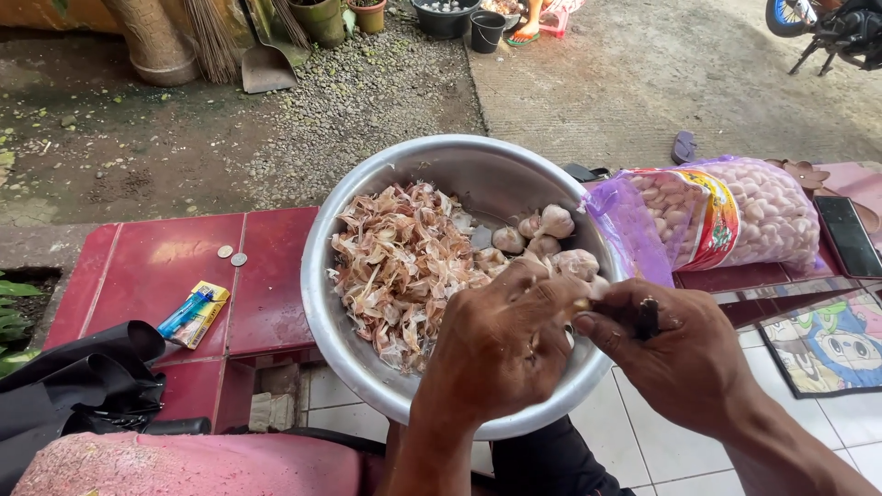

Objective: Peeling garlic bulbs using a knife to trim the ends and hands to remove the skin.

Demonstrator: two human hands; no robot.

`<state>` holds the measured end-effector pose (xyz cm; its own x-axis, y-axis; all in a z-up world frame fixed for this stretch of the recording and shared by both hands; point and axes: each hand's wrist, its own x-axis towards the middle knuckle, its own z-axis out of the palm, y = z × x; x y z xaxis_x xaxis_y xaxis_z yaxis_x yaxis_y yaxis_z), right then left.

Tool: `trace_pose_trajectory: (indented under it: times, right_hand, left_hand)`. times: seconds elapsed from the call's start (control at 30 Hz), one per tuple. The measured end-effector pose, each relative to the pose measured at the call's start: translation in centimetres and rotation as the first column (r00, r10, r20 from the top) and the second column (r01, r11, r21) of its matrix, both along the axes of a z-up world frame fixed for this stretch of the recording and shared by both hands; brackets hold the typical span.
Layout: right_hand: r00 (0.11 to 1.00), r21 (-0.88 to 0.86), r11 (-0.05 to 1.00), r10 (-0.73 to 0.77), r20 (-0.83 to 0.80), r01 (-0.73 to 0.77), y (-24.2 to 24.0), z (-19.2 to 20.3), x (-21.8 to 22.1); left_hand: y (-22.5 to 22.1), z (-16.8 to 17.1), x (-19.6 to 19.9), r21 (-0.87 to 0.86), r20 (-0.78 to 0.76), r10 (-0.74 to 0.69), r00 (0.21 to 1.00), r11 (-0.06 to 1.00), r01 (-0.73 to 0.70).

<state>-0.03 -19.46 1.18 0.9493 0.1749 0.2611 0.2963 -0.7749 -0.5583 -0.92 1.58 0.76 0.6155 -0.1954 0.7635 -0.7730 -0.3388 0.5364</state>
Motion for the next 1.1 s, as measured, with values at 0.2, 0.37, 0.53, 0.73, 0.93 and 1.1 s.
trace_pose_trajectory:
  times: [0.2,0.37,0.53,0.73,0.93,1.1]
  right_hand:
    - [0.962,0.073,0.967,0.252,-0.102,-0.246,0.0,2.5,0.8]
    - [0.922,0.051,0.925,0.380,-0.070,-0.377,-0.1,2.6,1.2]
    - [0.954,0.037,0.962,0.273,-0.127,-0.270,-0.7,2.0,1.6]
    - [0.968,0.091,0.988,0.144,-0.207,-0.128,-0.6,1.6,1.8]
    - [0.937,-0.133,0.955,0.288,0.198,-0.266,0.1,-0.5,1.6]
    - [0.886,-0.257,0.926,0.350,0.306,-0.277,0.9,-0.9,1.2]
  left_hand:
    - [0.5,0.3,0.1,-0.110,-0.125,-0.223,0.967,0.971,0.210]
    - [0.6,0.0,0.3,-0.150,-0.228,-0.272,0.935,0.958,0.243]
    - [-0.3,-1.0,0.9,-0.194,-0.303,-0.285,0.909,0.953,0.234]
    - [-0.7,-1.6,1.1,-0.344,-0.354,-0.311,0.882,0.920,0.187]
    - [-1.2,-1.4,0.9,-0.076,-0.268,0.074,0.961,0.992,-0.098]
    - [-1.5,-1.1,0.6,0.016,-0.107,0.243,0.964,0.970,-0.243]
